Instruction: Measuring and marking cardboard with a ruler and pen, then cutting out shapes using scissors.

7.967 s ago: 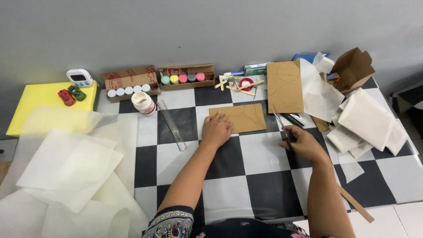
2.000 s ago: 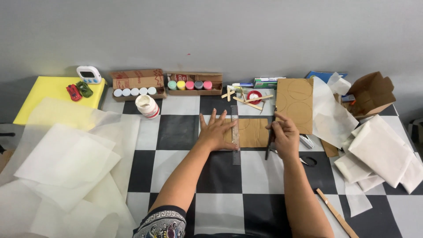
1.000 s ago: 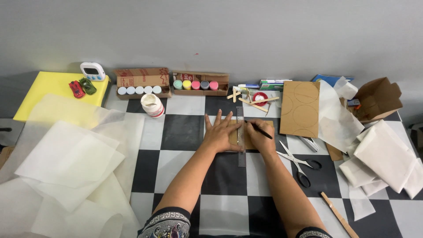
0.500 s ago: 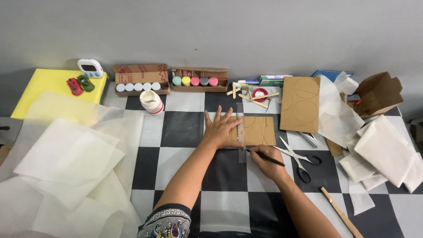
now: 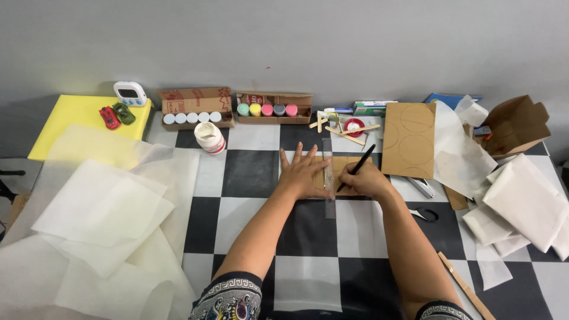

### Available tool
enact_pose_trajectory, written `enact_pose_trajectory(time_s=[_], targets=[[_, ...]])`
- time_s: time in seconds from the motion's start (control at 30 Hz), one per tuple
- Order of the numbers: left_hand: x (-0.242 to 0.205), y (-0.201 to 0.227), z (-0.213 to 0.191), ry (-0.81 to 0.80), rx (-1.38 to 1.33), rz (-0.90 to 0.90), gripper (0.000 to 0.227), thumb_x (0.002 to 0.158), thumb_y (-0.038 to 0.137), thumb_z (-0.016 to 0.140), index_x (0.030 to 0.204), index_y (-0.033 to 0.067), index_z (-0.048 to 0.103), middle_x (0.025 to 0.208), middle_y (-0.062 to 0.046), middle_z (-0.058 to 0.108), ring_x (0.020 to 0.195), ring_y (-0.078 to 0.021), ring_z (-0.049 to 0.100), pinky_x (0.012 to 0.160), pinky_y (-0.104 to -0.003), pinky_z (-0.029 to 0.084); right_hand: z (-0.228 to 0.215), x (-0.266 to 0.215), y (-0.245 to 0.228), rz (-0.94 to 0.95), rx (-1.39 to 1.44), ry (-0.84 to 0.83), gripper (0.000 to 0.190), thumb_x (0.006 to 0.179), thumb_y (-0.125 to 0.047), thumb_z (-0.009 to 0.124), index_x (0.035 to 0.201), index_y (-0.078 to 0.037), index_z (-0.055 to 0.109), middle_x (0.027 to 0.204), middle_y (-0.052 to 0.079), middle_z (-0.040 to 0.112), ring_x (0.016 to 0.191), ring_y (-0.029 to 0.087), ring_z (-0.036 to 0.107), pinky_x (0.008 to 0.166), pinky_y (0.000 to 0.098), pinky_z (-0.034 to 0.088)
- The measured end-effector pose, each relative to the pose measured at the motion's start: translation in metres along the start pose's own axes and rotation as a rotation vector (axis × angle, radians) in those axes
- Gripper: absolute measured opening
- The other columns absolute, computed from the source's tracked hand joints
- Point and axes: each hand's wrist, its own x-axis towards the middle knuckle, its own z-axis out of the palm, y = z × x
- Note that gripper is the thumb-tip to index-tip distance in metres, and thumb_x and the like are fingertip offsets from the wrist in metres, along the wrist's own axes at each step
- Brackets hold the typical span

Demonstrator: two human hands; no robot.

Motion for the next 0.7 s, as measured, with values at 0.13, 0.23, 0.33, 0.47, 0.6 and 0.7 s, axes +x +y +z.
enact_pose_trajectory(time_s=[0.13,0.23,0.33,0.47,0.6,0.7], targets=[[0.0,0.001,-0.001,0.006,-0.002,0.002,0.097,0.061,0.077,0.07,0.149,0.044,0.046,0.17,0.002,0.023,0.159,-0.0328,0.002,0.118,-0.071,-0.011,-0.003,-0.001,-0.004,0.007,-0.033,-0.05,0.015,0.079,-0.008,0.065,0.076,-0.002,0.078,0.054,0.014,0.065,0.048,0.021,0.057,0.046,0.0284,0.044],[-0.001,0.002,-0.003,-0.005,-0.002,-0.005,0.096,0.062,0.075,0.07,0.15,0.0442,0.045,0.17,0.002,0.022,0.159,-0.0323,0.001,0.119,-0.071,-0.011,0.0,-0.003,-0.012,0.024,0.008,-0.091,0.015,0.077,-0.006,0.064,0.076,-0.001,0.078,0.053,0.014,0.063,0.048,0.02,0.056,0.048,0.0277,0.043],[-0.001,0.001,-0.004,-0.022,0.016,-0.001,0.097,0.063,0.076,0.069,0.15,0.0438,0.044,0.171,0.002,0.02,0.159,-0.0322,-0.001,0.118,-0.071,-0.011,-0.001,0.005,-0.015,0.014,0.021,-0.112,0.014,0.077,-0.007,0.064,0.075,-0.001,0.077,0.055,0.015,0.065,0.049,0.023,0.059,0.049,0.0305,0.044],[-0.005,0.004,-0.006,-0.028,-0.008,-0.005,0.096,0.063,0.076,0.07,0.15,0.0445,0.043,0.171,0.003,0.02,0.159,-0.0316,-0.002,0.118,-0.07,-0.013,-0.007,0.03,-0.021,0.031,0.06,-0.141,0.014,0.08,-0.018,0.075,0.083,-0.004,0.079,0.056,0.013,0.068,0.043,0.018,0.06,0.043,0.0251,0.047],[-0.005,0.004,-0.009,-0.038,-0.023,-0.01,0.094,0.064,0.074,0.07,0.15,0.0423,0.045,0.171,0.002,0.019,0.159,-0.0312,-0.003,0.119,-0.069,-0.013,-0.011,0.086,0.007,-0.016,0.175,0.052,0.014,0.085,-0.018,0.073,0.087,-0.006,0.078,0.058,0.013,0.069,0.041,0.016,0.062,0.036,0.0229,0.045],[-0.001,0.001,-0.002,-0.016,-0.038,-0.006,0.097,0.062,0.077,0.069,0.149,0.0426,0.046,0.17,0.002,0.022,0.158,-0.0316,-0.001,0.119,-0.069,-0.015,-0.022,0.083,-0.006,-0.091,0.179,0.207,0.015,0.09,-0.021,0.072,0.096,-0.009,0.078,0.07,0.012,0.074,0.047,0.014,0.065,0.042,0.0239,0.048]])
